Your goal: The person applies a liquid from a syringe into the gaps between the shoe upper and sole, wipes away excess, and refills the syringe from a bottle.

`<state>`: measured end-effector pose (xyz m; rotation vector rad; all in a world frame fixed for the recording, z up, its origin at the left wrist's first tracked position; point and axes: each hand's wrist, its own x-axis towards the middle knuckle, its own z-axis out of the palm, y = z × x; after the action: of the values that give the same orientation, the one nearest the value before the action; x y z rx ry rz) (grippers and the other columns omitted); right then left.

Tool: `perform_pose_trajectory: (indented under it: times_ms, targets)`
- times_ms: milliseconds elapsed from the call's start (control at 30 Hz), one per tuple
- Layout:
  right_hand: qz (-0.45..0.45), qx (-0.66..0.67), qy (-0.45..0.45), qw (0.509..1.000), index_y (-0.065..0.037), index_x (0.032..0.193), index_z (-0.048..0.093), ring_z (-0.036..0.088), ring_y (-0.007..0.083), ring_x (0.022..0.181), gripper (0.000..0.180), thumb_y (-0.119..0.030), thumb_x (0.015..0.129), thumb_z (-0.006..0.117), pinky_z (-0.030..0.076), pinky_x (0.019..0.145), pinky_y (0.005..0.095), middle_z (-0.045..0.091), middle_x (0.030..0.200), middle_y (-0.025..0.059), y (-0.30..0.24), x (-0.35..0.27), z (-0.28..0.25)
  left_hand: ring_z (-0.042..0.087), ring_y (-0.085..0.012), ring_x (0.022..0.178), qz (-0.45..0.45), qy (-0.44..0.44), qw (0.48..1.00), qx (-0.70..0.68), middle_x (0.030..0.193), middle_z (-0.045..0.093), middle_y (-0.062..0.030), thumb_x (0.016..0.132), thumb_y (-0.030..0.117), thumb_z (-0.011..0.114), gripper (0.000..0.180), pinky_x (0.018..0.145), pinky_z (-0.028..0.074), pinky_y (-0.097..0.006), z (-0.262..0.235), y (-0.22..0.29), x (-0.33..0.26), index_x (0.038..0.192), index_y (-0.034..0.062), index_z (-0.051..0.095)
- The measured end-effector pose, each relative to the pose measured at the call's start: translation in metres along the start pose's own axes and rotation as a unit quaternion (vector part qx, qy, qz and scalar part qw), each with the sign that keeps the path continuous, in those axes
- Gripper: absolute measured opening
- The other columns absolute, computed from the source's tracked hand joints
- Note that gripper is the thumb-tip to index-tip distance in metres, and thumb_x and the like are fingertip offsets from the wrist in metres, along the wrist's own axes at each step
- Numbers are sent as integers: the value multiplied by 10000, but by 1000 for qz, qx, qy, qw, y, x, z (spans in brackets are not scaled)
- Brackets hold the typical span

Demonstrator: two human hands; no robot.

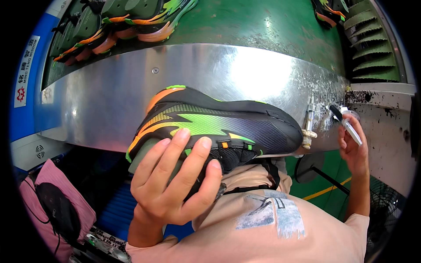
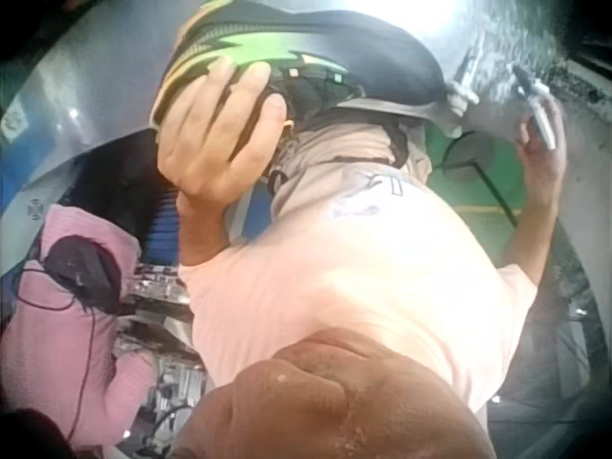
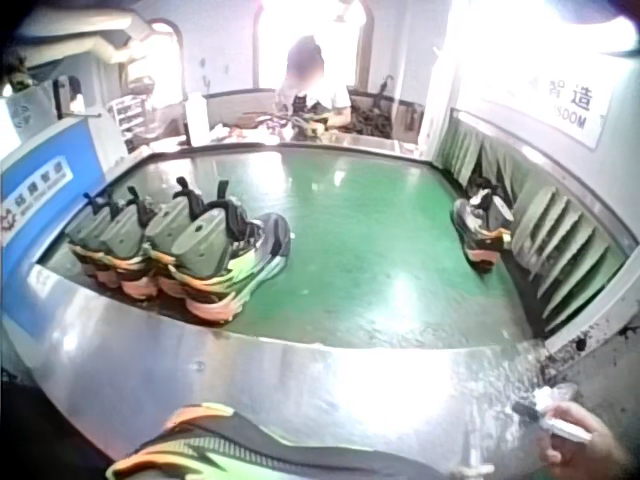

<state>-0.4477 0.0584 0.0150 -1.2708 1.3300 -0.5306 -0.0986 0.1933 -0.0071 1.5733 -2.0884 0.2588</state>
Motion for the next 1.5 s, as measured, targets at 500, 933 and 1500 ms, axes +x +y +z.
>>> perform_pose_trajectory:
  times_ms: [500, 933, 1500]
  targets:
    - [4, 40, -33, 999, -74, 1308, 339, 359, 29, 646, 832, -474, 669, 692, 246, 442, 139, 451, 888, 20, 13, 2, 1, 629, -323, 882, -3, -69, 997, -25, 939, 637, -155, 573, 18, 617, 306, 732, 499, -365, -14, -23, 36, 879, 24, 622]
    - [-51, 101, -50, 992, -44, 1271, 365, 426, 60, 823, 824, -485, 656, 690, 332, 632, 149, 463, 975, 18, 25, 9, 46, 500, -97, 602, -275, -254, 903, -209, 649, 554, -54, 646, 104, 715, 290, 588, 419, -234, -37, -70, 57, 830, -14, 524]
    - [-96, 92, -57, 990, 42, 1273, 350, 422, 122, 988, 997, -603, 610, 723, 357, 866, 256, 414, 1128, 54, 25, 2, 61, 624, -314, 729, -163, -244, 956, -22, 829, 625, -167, 546, 74, 753, 468, 679, 464, -320, -53, -32, 34, 964, -27, 569]
